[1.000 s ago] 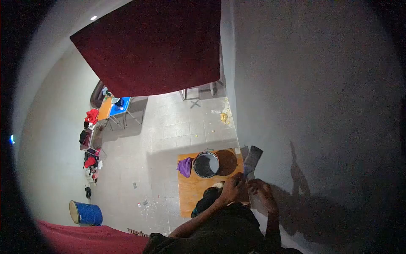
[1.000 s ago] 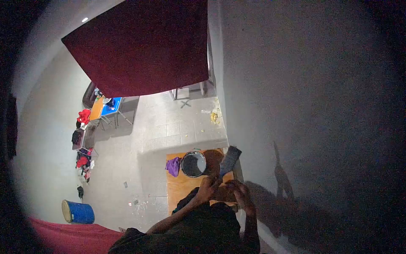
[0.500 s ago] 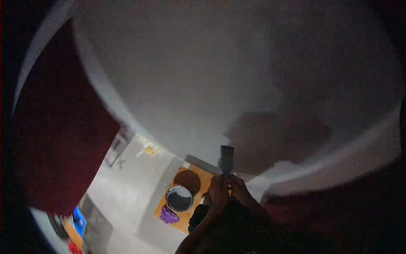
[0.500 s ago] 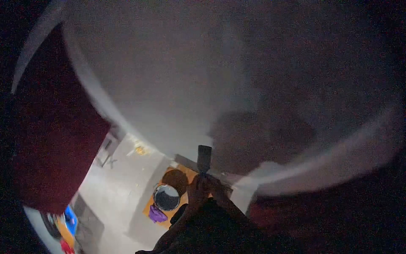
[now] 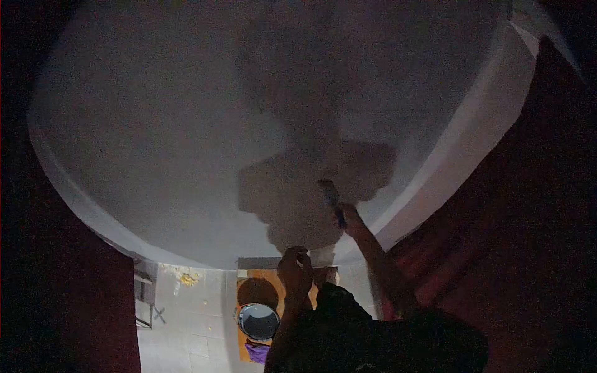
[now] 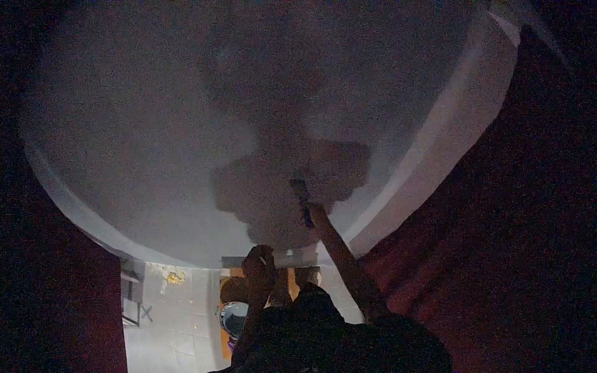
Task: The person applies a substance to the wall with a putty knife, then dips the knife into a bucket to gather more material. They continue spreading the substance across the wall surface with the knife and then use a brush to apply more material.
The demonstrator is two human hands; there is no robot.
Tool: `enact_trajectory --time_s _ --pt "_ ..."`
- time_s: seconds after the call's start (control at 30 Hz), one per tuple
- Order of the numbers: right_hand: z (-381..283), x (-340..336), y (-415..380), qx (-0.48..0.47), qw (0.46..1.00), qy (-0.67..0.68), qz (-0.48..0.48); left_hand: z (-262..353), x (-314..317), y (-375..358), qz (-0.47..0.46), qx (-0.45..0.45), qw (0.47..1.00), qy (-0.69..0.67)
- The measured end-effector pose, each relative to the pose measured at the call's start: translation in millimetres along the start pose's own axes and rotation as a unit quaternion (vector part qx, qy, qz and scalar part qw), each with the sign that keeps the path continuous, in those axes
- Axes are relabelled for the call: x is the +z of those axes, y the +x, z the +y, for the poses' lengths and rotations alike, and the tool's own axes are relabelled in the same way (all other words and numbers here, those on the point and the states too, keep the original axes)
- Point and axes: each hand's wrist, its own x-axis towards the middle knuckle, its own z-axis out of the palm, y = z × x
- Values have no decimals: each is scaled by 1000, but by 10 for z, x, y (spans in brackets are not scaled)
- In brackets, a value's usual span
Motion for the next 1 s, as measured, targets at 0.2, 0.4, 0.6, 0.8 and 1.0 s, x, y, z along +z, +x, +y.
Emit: enact_trajectory --time_s 0.2,0.4,0.6,0.8,1.0 --pt "-1063 157 123 -220 966 17 -132 -44 -170 -8 33 -25 999 -7" --pt "-1970 734 -894 -333 941 -59 -26 58 -315 -193 45 -55 997 8" --pt "-1776 884 -962 -414 909 -32 38 -42 -388 -183 45 -51 998 -2" --pt "-51 13 545 -326 925 -155 122 -74 -366 -306 3 -72 996 -50" --pt "1218 -625 529 -48 979 -144 134 -196 -386 -393 -14 -71 994 -79"
